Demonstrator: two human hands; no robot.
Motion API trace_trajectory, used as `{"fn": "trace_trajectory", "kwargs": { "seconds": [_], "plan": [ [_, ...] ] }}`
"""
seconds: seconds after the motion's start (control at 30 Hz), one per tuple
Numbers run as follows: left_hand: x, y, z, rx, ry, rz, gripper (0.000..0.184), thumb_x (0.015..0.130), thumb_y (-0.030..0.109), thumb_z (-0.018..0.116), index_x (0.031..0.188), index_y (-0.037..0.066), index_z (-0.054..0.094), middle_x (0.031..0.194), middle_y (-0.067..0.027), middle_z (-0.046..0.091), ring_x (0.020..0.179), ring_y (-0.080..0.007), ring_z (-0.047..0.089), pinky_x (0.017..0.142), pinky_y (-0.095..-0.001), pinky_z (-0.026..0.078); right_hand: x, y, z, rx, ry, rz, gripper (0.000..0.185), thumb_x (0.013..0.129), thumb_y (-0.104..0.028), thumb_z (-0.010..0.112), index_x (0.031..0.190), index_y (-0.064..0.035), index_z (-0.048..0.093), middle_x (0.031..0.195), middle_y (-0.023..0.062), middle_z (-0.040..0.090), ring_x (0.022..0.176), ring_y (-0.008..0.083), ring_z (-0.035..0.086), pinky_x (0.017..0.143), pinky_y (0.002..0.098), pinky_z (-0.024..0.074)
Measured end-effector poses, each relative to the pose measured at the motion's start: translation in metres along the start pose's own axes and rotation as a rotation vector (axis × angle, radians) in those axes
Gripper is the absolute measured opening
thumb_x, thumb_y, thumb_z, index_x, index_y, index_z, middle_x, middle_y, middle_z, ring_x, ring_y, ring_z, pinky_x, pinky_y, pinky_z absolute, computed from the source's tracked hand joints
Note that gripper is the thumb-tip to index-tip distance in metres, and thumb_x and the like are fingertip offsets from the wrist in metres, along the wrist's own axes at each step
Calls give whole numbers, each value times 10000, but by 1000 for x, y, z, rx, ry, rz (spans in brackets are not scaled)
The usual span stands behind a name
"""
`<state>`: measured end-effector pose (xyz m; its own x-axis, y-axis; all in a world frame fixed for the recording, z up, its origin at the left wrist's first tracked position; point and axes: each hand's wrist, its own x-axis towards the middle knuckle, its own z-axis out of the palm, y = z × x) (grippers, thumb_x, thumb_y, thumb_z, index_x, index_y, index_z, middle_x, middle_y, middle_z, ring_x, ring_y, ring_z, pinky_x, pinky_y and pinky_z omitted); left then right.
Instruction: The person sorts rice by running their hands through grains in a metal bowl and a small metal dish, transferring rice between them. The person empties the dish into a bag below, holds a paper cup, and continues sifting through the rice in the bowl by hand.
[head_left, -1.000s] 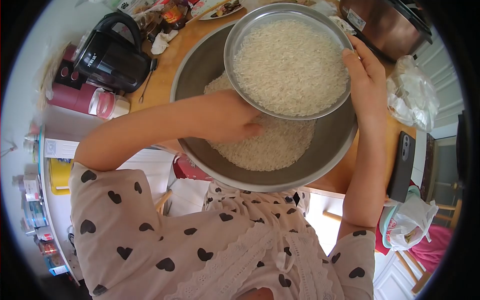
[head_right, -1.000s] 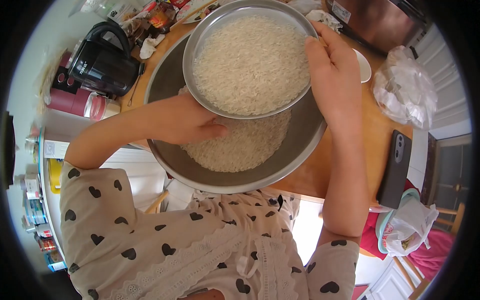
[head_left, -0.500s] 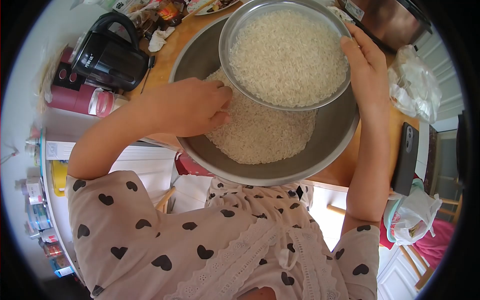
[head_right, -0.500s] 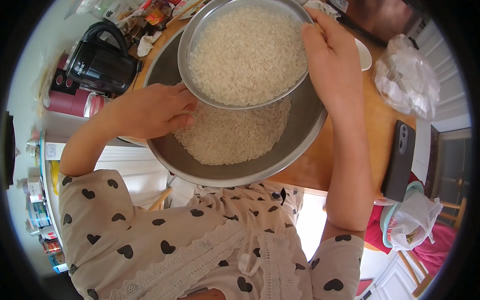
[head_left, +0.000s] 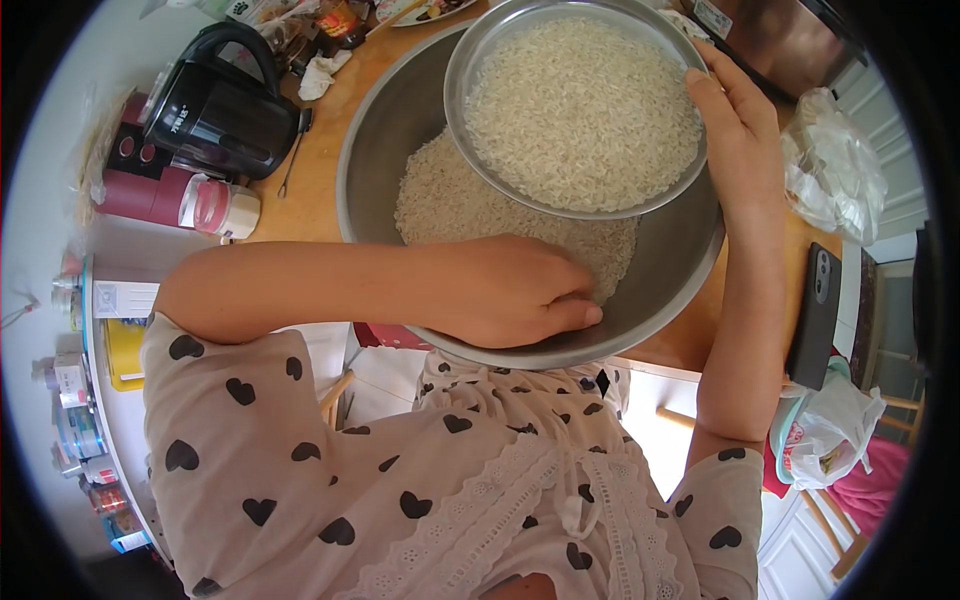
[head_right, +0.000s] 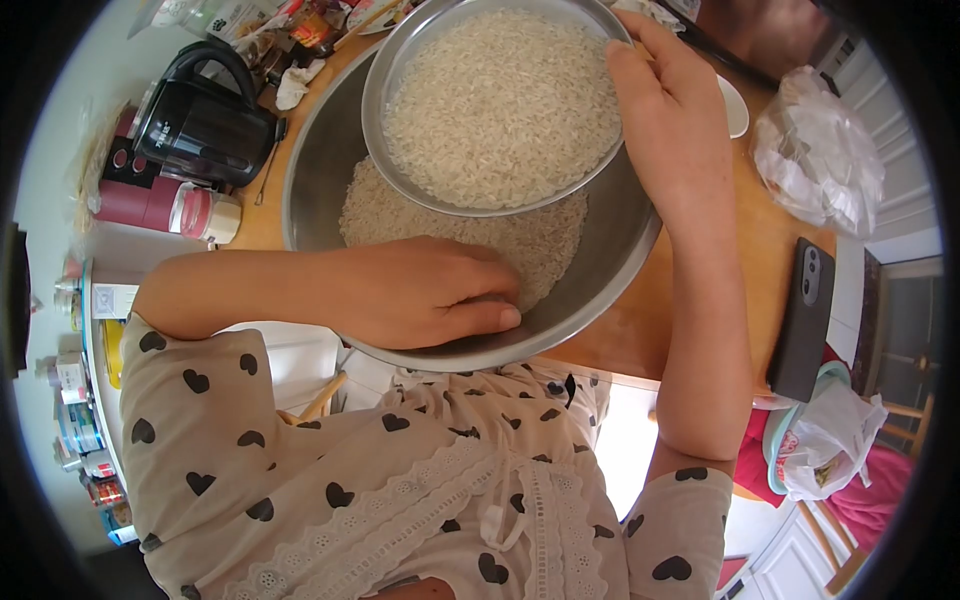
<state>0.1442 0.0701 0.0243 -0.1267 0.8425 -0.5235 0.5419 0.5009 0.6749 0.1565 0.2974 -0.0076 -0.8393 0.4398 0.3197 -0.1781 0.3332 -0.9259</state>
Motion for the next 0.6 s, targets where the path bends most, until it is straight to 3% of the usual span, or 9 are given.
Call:
{"fn": "trace_trajectory", "kwargs": {
  "seconds": [0.07,0.17,0.27,0.4,0.5,0.6],
  "plan": [
    [3,3,-6,-128,-114,-58,393,1004,373,431,1027,17,595,884,-158,620,842,-315,592,789,-398,449,-2,-3,2,-28,29,-2,399,920,-202,558,1261,5,583,1100,64,643,1012,114,562,921,237,402],
    [-5,-11,-7,-218,-25,19,414,1008,390,433,927,17,594,683,-73,532,666,-192,521,644,-325,434,-7,-14,3,-49,-10,14,394,925,-203,553,1258,5,583,1010,38,641,932,92,556,872,222,412],
    [-24,14,-33,-430,-177,-253,410,1009,405,434,871,44,571,619,16,407,561,-95,396,522,-254,355,-9,-17,4,-66,-4,-12,361,910,-188,521,1207,4,598,870,54,635,808,98,559,767,246,439],
    [-37,35,-58,-469,-127,-283,382,1006,386,452,840,58,555,640,54,370,539,-54,329,477,-221,289,-8,-12,5,-97,30,-71,348,907,-185,511,1186,2,604,810,68,628,751,105,557,715,259,448],
    [-30,47,-80,-364,55,-233,345,998,360,480,874,53,574,680,33,465,561,-56,407,491,-218,330,-10,-21,3,-136,-10,7,367,929,-178,542,1241,9,591,834,-24,573,788,47,493,746,184,400],
    [-15,43,-98,-349,323,-56,303,988,334,504,926,53,599,793,-12,577,656,-72,517,564,-208,411,-9,-16,5,-37,-12,29,351,930,-165,535,1227,12,596,788,-40,527,740,42,456,707,181,384]
  ]
}}
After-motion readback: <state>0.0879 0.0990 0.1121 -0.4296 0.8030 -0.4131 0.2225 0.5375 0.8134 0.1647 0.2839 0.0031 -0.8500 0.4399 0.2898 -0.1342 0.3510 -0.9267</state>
